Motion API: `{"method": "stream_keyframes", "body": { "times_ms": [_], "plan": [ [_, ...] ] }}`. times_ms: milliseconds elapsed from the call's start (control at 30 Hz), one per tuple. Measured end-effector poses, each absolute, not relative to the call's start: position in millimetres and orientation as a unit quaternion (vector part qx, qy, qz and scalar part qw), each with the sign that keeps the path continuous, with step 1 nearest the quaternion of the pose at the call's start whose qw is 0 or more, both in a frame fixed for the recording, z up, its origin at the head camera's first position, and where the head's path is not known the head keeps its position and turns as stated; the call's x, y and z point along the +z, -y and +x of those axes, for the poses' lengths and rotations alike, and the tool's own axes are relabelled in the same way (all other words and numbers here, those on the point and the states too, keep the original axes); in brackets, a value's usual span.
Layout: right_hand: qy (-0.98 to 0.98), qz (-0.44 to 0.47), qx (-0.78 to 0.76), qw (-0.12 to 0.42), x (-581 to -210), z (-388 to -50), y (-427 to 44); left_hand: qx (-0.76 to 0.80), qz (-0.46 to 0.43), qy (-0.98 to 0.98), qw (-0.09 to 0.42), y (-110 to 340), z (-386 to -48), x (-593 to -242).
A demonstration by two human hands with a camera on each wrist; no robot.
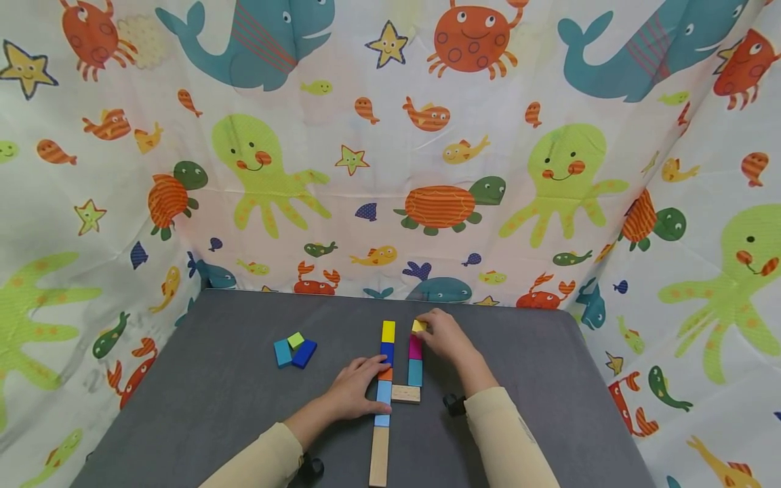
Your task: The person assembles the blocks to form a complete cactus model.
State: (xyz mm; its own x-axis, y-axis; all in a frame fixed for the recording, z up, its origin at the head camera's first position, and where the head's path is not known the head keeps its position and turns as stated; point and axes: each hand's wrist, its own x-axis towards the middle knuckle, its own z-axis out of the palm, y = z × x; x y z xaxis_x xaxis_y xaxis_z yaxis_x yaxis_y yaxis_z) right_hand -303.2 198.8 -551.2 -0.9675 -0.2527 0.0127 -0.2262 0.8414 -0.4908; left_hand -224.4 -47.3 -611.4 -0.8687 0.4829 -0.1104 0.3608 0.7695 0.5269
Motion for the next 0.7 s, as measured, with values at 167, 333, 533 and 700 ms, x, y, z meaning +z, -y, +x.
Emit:
{"method": "stream_keyframes", "body": {
  "times_ms": [167,333,533,700],
  "plan": [
    [-0.96,-0.113,-0.254,0.038,-550.1,-308.1,-191.9,0.252,0.225,-0.934,0.12,47.2,-224.6,-612.4],
    [-0.958,-0.111,-0.262,0.041,-551.4,-311.7,-186.6,0.25,0.223,-0.935,0.119,47.1,-224.5,-611.9],
    [-0.957,-0.126,-0.259,0.042,-553.8,-321.2,-182.9,0.257,0.221,-0.933,0.123,47.0,-223.4,-608.9],
    [-0.957,-0.133,-0.255,0.039,-553.6,-328.4,-179.9,0.257,0.222,-0.933,0.123,46.6,-222.8,-608.6]
  ]
}}
